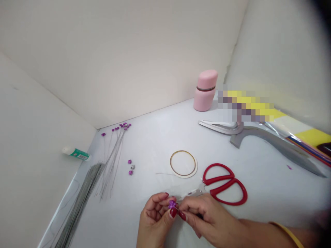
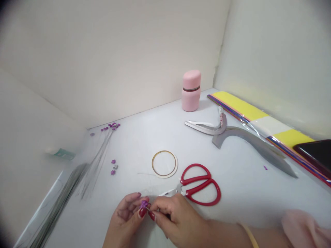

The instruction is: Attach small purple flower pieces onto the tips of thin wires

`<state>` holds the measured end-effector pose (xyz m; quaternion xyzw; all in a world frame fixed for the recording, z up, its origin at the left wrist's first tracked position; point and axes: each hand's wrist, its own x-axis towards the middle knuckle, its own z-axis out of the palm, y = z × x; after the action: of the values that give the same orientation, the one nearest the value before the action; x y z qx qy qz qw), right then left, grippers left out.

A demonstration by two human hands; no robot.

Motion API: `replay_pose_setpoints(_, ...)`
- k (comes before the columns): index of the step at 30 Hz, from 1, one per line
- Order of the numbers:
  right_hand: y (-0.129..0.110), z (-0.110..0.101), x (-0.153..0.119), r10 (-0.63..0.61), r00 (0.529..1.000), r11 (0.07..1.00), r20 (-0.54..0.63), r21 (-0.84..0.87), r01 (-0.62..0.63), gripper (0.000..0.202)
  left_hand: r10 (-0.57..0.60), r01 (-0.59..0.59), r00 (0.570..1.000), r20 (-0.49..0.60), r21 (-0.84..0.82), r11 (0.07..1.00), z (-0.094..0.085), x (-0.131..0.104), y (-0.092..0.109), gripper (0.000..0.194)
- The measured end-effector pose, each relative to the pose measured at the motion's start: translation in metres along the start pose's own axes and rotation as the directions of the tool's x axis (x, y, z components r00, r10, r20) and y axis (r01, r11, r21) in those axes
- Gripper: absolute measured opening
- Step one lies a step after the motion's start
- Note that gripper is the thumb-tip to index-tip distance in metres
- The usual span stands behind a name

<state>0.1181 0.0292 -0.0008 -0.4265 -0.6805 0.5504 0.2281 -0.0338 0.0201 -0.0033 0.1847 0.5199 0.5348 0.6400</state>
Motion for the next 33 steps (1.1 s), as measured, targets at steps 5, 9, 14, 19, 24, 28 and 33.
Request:
replay_pose_setpoints(5, 0.0013, -0.0004, 0.0014, 0.012, 1.000, 0.999, -0.010, 0.043, -0.012, 0.018, -0.001, 0.000, 1.000, 0.012, 0.013, 1.000, 0.0016, -0.0014, 0.0022, 0.028)
replay_pose_setpoints(9, 0.0014, -0.0012, 0.0010, 0.011, 1.000, 0.998, -0.022, 0.062, -0.009, 0.019, -0.003, 0.003, 0.999, 0.045, -0.008, 1.000, 0.0013, -0.0016, 0.0033, 0.029)
replay_pose_setpoints(14, 0.0008, -0.0013, 0.0007, -0.012, 0.999, 0.998, -0.035, 0.055, 0.014, 0.020, 0.001, 0.000, 0.997, 0.075, -0.011, 1.000, -0.0007, -0.0006, 0.0021, 0.029)
replay_pose_setpoints(19, 0.0011, 0.0000, 0.0013, 0.023, 0.999, 0.998, -0.044, 0.066, -0.020, 0.019, 0.008, -0.008, 0.999, 0.051, 0.007, 1.000, -0.0040, 0.0004, 0.0017, 0.030)
replay_pose_setpoints(24, 0.0004, 0.0009, 0.0011, 0.061, 0.996, 0.995, -0.066, 0.087, -0.055, 0.019, -0.020, 0.019, 0.999, 0.029, 0.014, 1.000, -0.0056, 0.0015, 0.0021, 0.026)
replay_pose_setpoints(28, 0.0001, 0.0010, 0.0022, 0.092, 0.994, 0.990, -0.065, 0.112, -0.085, 0.018, -0.021, 0.021, 1.000, -0.001, 0.018, 1.000, -0.0067, 0.0019, 0.0019, 0.025)
replay_pose_setpoints(33, -0.0003, 0.0002, 0.0039, 0.143, 0.988, 0.980, -0.060, 0.148, -0.133, 0.017, -0.045, 0.045, 0.999, -0.010, 0.029, 0.999, -0.0060, 0.0019, 0.0025, 0.026)
